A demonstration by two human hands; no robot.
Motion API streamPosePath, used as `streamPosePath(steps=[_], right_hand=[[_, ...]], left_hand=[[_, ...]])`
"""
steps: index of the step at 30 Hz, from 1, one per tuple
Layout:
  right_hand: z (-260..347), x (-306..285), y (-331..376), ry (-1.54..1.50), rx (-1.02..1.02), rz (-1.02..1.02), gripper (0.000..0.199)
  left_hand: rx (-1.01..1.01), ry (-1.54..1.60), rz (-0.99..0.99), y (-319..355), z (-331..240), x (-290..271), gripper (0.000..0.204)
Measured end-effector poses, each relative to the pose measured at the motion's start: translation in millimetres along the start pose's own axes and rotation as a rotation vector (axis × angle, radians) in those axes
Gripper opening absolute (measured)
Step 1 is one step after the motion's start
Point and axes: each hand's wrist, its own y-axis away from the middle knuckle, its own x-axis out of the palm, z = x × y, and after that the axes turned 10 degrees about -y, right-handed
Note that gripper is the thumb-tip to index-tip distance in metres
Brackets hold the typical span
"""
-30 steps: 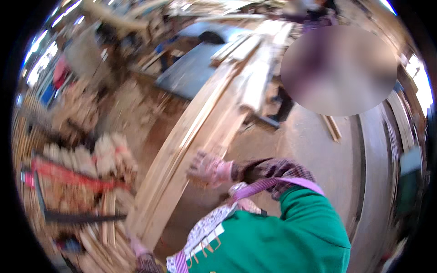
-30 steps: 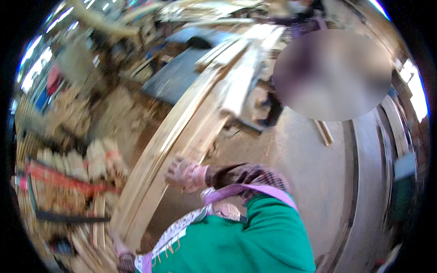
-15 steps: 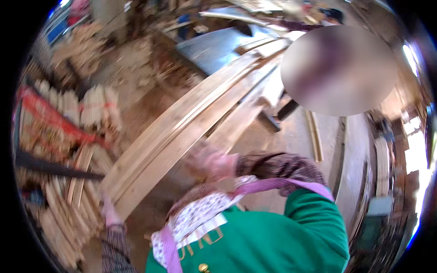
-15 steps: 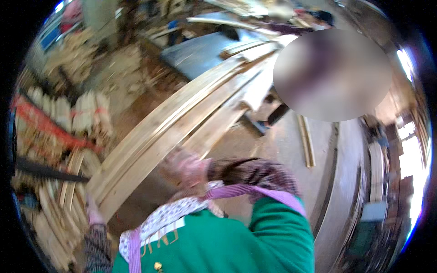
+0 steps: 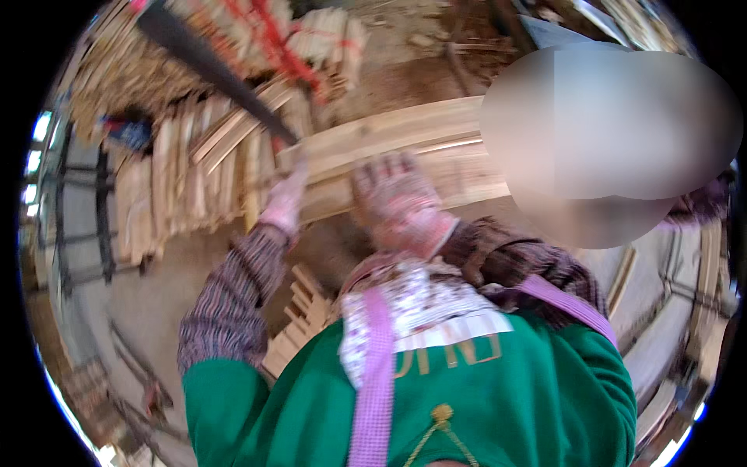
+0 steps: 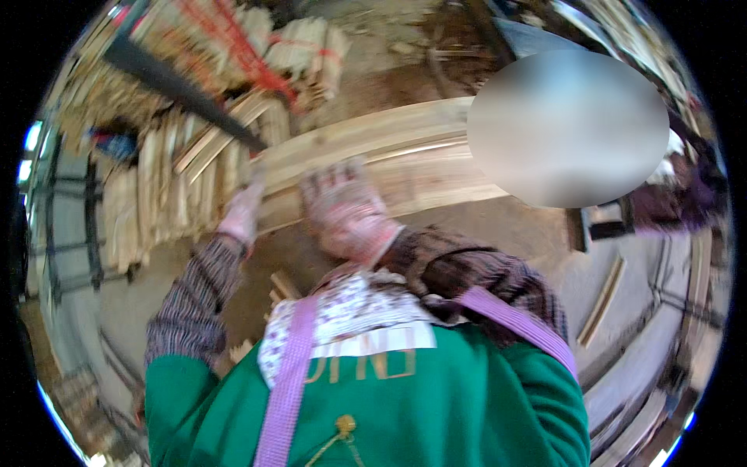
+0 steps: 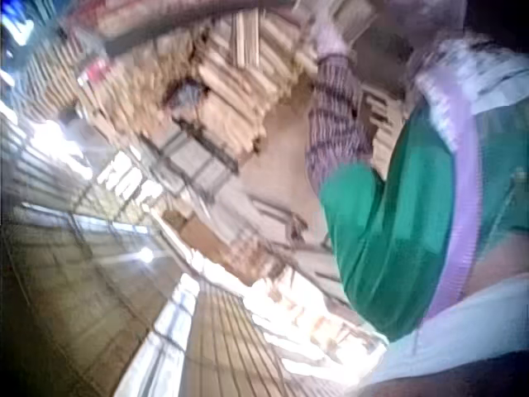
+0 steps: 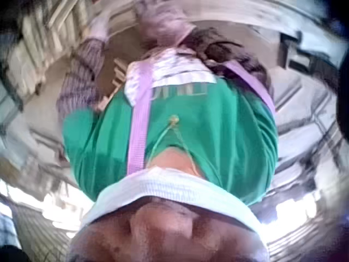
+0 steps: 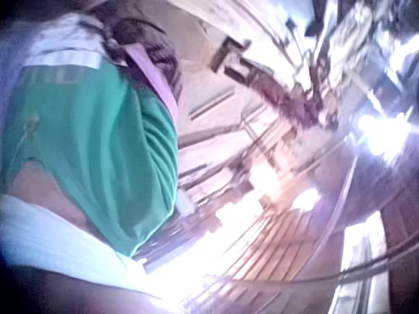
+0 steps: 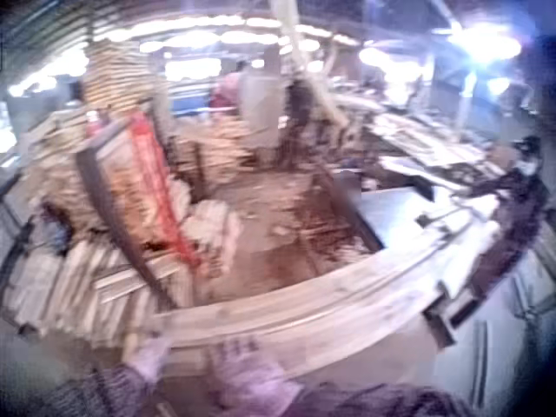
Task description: The person handles long wooden planks in a workshop, picking them up from a pile and placing them onto a table saw. They align the planks and move them around the workspace, occasionally stacking them. A coworker is visible in the background performing similar tasks.
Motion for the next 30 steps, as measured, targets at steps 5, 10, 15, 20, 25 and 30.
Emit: streamPosePath(steps=[5,10,15,20,25,30], right_hand=[[68,3,-5,0.19,-0.01,0.096,0.069],[92,60,-29,0.081,-0.15,-0.041,0.048],[106,74,-44,-0.035,-0.234,-0.114,0.04],[97,102,-66,0.066,-0.354,-0.515,0.034],[44,136,-82,0.0,-0.646,-0.957,0.038],[41,139,-102,-0.204,-0.667,-0.833,0.037]], left_hand=[[0.084,0.092,0.105,-43,16,4,0.122],[0.34,-0.603,0.182,-36,15,-12,0.105],[0.003,0.067,0.355,-2,-12,-18,0.072],[0.411,-0.647,-0.343,-17,-9,-31,0.103],[0.931,-0.902,-0.025,-62,-17,-23,0.102],[0.886,-0.379,0.145,-61,-18,-15,0.1]])
